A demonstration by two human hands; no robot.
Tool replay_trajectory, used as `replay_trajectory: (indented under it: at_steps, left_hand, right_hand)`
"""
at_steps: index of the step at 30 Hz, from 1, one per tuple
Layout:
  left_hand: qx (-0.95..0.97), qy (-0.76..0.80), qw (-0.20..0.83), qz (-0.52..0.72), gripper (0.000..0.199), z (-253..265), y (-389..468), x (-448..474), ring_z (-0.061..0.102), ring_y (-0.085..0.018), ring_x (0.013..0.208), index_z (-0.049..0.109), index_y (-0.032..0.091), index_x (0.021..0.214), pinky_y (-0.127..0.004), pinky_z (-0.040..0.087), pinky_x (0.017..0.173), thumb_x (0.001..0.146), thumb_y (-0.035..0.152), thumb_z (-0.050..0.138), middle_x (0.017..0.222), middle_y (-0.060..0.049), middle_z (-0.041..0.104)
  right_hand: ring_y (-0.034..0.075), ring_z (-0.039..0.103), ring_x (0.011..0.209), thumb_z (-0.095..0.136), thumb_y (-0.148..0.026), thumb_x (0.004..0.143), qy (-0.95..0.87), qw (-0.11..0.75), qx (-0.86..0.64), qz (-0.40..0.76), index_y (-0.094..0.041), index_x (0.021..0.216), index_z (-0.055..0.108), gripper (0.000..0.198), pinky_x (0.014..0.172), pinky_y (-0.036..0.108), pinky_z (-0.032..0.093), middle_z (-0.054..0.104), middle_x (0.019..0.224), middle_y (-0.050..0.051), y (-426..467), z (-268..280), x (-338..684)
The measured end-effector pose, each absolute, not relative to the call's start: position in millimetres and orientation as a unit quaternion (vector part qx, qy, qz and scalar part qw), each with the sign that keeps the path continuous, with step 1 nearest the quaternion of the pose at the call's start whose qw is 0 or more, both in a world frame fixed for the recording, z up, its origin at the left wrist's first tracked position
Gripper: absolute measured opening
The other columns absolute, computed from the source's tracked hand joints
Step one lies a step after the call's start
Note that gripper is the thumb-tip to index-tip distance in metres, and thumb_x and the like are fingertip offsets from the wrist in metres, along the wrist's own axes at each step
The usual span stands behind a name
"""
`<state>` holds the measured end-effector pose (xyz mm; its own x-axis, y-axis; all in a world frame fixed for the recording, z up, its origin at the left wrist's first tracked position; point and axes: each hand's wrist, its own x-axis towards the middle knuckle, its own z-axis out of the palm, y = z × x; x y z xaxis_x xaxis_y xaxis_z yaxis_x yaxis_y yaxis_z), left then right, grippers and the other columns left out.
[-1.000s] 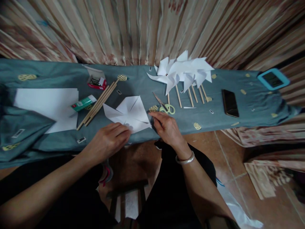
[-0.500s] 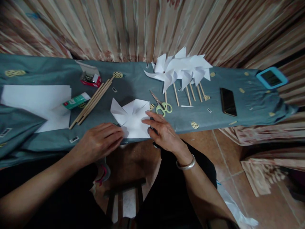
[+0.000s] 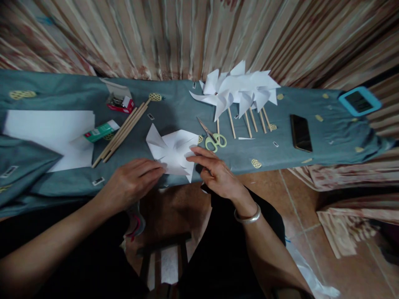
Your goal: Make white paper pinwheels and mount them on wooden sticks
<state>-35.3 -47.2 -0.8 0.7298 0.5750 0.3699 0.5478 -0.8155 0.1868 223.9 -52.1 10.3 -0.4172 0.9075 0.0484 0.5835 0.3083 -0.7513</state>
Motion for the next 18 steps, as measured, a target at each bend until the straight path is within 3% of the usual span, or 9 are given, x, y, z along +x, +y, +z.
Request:
replay_trajectory:
  at_steps: [3, 8, 14, 18]
  left_hand:
    - [0.919, 0.307, 0.034, 0.244, 0.016, -2.4, -45.9, -40.7, 0.063, -0.021, 0.084, 0.064, 0.012, 0.097, -0.035, 0.055, 0.075, 0.092, 0.015, 0.050, 0.095, -0.010, 0.069]
    - [0.924, 0.306, 0.049, 0.222, 0.017, -3.3, -47.4, -40.5, 0.062, -0.021, 0.086, 0.064, 0.012, 0.096, -0.034, 0.054, 0.075, 0.093, 0.015, 0.048, 0.095, -0.009, 0.069]
    - [0.929, 0.307, 0.055, 0.199, 0.018, -2.8, -49.5, -38.4, 0.062, -0.021, 0.087, 0.064, 0.012, 0.095, -0.035, 0.053, 0.074, 0.092, 0.015, 0.047, 0.094, -0.010, 0.069]
    - [0.922, 0.312, 0.049, 0.225, 0.021, -5.0, -50.7, -36.5, 0.063, -0.023, 0.088, 0.061, 0.011, 0.109, -0.037, 0.053, 0.076, 0.093, 0.017, 0.048, 0.096, -0.011, 0.069]
  right_hand:
    - [0.022, 0.048, 0.132, 0.058, -0.011, 0.080, -0.755, 0.252, -0.488, 0.360, -0.027, 0.114, 0.068, 0.039, 0.113, 0.043, 0.037, 0.054, 0.140, 0.005, -52.3, 9.9, 219.8]
    - [0.022, 0.058, 0.121, 0.067, -0.022, 0.082, -0.735, 0.286, -0.472, 0.395, -0.025, 0.088, 0.074, 0.010, 0.107, 0.041, 0.042, 0.061, 0.130, 0.006, -51.4, 7.3, 205.5]
    - [0.023, 0.060, 0.118, 0.065, -0.021, 0.081, -0.715, 0.305, -0.494, 0.388, -0.022, 0.078, 0.070, 0.006, 0.105, 0.042, 0.043, 0.063, 0.127, 0.007, -48.7, 6.9, 191.6]
    - [0.024, 0.059, 0.118, 0.065, -0.022, 0.077, -0.692, 0.334, -0.546, 0.333, -0.022, 0.073, 0.067, 0.004, 0.104, 0.044, 0.043, 0.062, 0.128, 0.008, -45.0, 1.1, 181.6]
